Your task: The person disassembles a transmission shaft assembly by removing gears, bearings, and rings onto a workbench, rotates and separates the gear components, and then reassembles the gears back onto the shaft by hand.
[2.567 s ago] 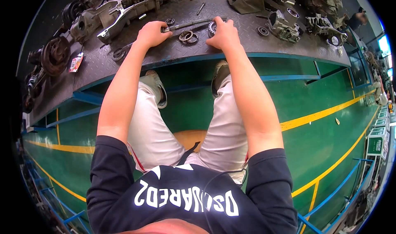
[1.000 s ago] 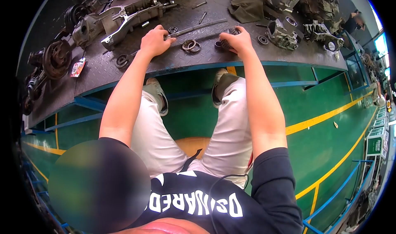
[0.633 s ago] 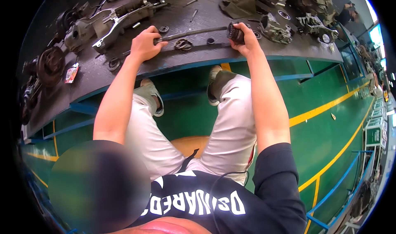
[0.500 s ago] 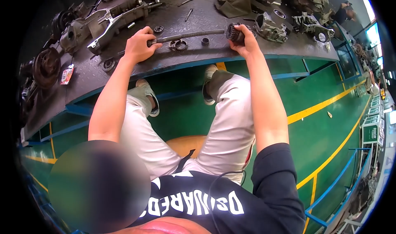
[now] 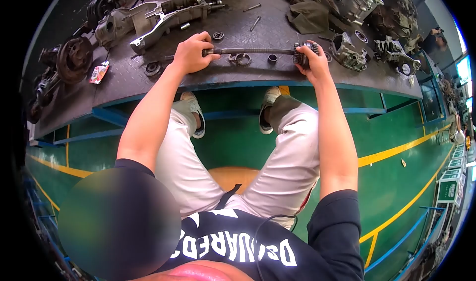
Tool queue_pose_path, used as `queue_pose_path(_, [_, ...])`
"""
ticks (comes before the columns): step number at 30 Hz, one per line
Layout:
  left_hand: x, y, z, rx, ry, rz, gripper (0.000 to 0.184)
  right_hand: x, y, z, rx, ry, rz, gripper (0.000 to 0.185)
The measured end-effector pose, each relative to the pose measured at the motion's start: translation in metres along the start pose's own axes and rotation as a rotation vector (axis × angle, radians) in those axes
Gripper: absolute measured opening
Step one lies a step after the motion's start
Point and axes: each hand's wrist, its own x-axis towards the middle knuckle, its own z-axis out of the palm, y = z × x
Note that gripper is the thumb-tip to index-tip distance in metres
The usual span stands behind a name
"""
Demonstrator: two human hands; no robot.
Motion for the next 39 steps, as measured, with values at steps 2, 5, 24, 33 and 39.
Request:
queue_pose_path(2, [-0.001,-0.001,0.001,-0.006,0.007,0.016,0.036,0.0,0.0,0.005,-0.037,0.016,-0.015,0.057])
queue_pose_path(5, [-0.004,-0.001,0.0,-0.017,0.03,0.04,0.036,-0.003,0.0,0.012,-0.069,-0.048,-0.011,0.057])
queue_pose_path(24, [-0.007,0.006,-0.025,-0.171,0.378,0.115,0.035,-0.065,-0.085,0.079,-0.213,-0.087,-0.382,0.068])
queue_pose_path(33, [0.013,0.027,-0.039,-0.389,0.762,0.177,0.035,-0.113,-0.21,0.132,-0.609,-0.182,-0.938,0.078])
queue_pose_path(39, [0.027,0.053,-0.042,-0.571,0.945,0.143,0.035,-0.201,-0.254,0.205,-0.662,-0.089,-0.904,0.083])
